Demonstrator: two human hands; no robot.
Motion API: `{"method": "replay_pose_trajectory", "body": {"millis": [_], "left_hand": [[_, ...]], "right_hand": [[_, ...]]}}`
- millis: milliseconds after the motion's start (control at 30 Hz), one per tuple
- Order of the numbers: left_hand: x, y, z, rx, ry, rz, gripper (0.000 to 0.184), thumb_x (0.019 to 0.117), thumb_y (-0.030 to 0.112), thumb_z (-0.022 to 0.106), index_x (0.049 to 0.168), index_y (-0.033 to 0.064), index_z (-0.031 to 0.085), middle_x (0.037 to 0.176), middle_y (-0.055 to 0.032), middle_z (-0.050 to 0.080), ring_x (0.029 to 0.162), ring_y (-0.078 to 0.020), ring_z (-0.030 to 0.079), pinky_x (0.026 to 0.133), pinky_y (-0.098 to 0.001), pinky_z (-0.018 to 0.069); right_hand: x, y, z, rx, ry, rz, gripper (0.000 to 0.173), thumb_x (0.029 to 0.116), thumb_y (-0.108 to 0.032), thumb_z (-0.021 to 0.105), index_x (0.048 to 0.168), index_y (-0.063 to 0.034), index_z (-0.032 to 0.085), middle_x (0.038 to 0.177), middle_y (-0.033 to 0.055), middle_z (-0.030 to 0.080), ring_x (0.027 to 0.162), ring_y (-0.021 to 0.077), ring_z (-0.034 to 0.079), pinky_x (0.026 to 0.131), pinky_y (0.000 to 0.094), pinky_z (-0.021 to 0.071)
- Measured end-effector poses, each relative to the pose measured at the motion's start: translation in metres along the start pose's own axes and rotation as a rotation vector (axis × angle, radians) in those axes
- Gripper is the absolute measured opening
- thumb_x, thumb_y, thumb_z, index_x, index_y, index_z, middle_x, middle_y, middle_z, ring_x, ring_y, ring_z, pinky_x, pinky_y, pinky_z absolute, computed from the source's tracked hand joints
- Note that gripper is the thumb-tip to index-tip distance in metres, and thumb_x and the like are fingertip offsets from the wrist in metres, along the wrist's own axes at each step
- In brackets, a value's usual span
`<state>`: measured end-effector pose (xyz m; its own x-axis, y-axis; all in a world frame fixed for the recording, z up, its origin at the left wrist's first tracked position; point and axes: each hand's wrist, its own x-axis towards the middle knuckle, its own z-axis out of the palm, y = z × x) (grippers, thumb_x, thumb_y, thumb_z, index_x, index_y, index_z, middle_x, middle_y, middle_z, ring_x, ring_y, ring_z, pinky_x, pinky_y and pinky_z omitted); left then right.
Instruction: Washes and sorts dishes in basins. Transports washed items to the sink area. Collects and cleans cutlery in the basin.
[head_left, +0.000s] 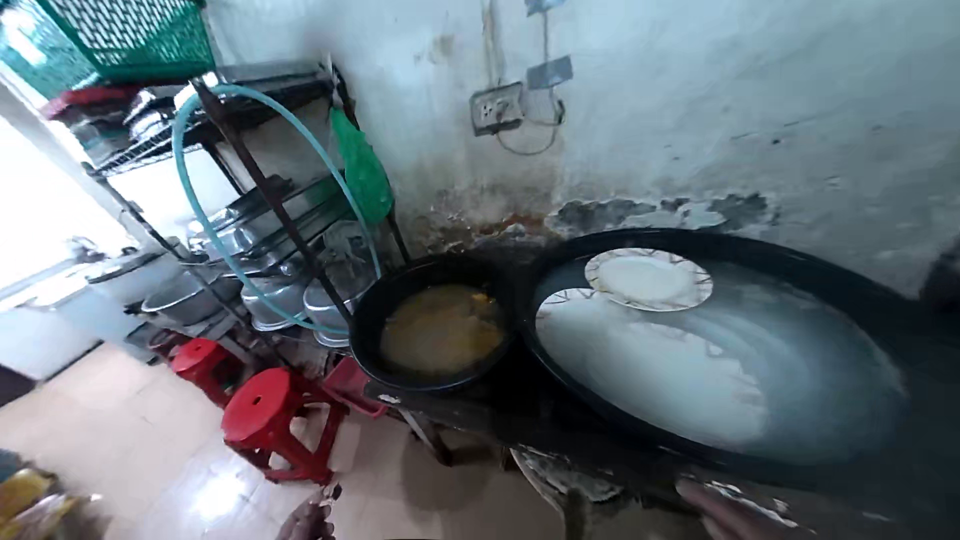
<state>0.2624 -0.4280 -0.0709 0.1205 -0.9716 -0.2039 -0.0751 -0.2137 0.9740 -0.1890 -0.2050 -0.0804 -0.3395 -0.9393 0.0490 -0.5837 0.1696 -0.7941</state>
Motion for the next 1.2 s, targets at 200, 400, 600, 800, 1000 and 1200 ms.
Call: {"method": "replay_pose_trajectory", "body": {"millis": [200, 400, 600, 800, 1000, 1200], "left_hand": [[0.019, 0.006, 0.034, 0.33, -0.078, 0.092, 0.034, 0.1053, 0.012, 0.047, 0.125, -0.0126, 0.058, 0.109, -0.0169, 0.067, 0.092, -0.0138, 0.067, 0.088, -0.0329, 0.0556], [0.111, 0.025, 0.077, 0.797, -0.395, 0.529, 0.033, 0.0967, 0.003, 0.058, 0.128, -0.0052, 0.067, 0.135, -0.0247, 0.063, 0.129, -0.0381, 0.059, 0.11, -0.0511, 0.0465], [0.254, 0.03, 0.121, 1.396, -0.827, 0.719, 0.065, 0.0874, -0.002, 0.066, 0.15, 0.0061, 0.051, 0.16, -0.0144, 0.043, 0.155, -0.0357, 0.026, 0.123, -0.0641, 0.0163], [0.32, 0.044, 0.139, 1.61, -1.229, 0.821, 0.039, 0.0939, -0.001, 0.058, 0.131, 0.0065, 0.066, 0.131, -0.0169, 0.067, 0.13, -0.0361, 0.058, 0.117, -0.0572, 0.0329], [0.295, 0.042, 0.136, 1.615, -1.207, 0.802, 0.029, 0.0931, -0.008, 0.056, 0.119, -0.0008, 0.068, 0.12, -0.0195, 0.07, 0.119, -0.0369, 0.064, 0.112, -0.0532, 0.0408], [0.262, 0.033, 0.125, 1.596, -1.207, 0.831, 0.032, 0.0908, -0.006, 0.061, 0.122, -0.002, 0.067, 0.119, -0.0203, 0.07, 0.115, -0.0374, 0.066, 0.106, -0.0542, 0.0459]], "right_hand": [[0.134, 0.019, 0.012, -0.255, 0.104, -0.245, 0.046, 0.0998, -0.022, 0.058, 0.139, 0.0023, 0.06, 0.148, 0.0334, 0.048, 0.137, 0.0569, 0.044, 0.112, 0.0701, 0.0341], [0.189, 0.011, 0.055, -0.519, -0.032, 0.083, 0.083, 0.0896, -0.024, 0.077, 0.16, -0.0077, 0.035, 0.164, 0.028, 0.027, 0.148, 0.0524, 0.03, 0.117, 0.069, 0.0269], [0.203, 0.007, 0.067, -0.714, -0.012, 0.375, 0.079, 0.0884, -0.035, 0.076, 0.158, -0.0172, 0.042, 0.161, 0.0161, 0.04, 0.145, 0.0433, 0.041, 0.114, 0.0648, 0.0344], [0.195, 0.014, 0.06, -0.6, 0.012, 0.389, 0.065, 0.1024, -0.059, 0.042, 0.147, -0.0153, 0.057, 0.154, 0.0137, 0.051, 0.139, 0.0396, 0.051, 0.112, 0.0633, 0.0404], [0.201, -0.004, 0.064, -0.597, 0.178, 0.535, 0.053, 0.1118, -0.041, 0.028, 0.142, -0.0108, 0.061, 0.139, 0.0205, 0.062, 0.128, 0.0449, 0.059, 0.107, 0.0679, 0.0419], [0.208, -0.013, 0.066, -0.616, 0.163, 0.668, 0.049, 0.111, -0.041, 0.035, 0.141, -0.0143, 0.062, 0.137, 0.019, 0.064, 0.127, 0.0443, 0.06, 0.106, 0.0682, 0.0419]]}}
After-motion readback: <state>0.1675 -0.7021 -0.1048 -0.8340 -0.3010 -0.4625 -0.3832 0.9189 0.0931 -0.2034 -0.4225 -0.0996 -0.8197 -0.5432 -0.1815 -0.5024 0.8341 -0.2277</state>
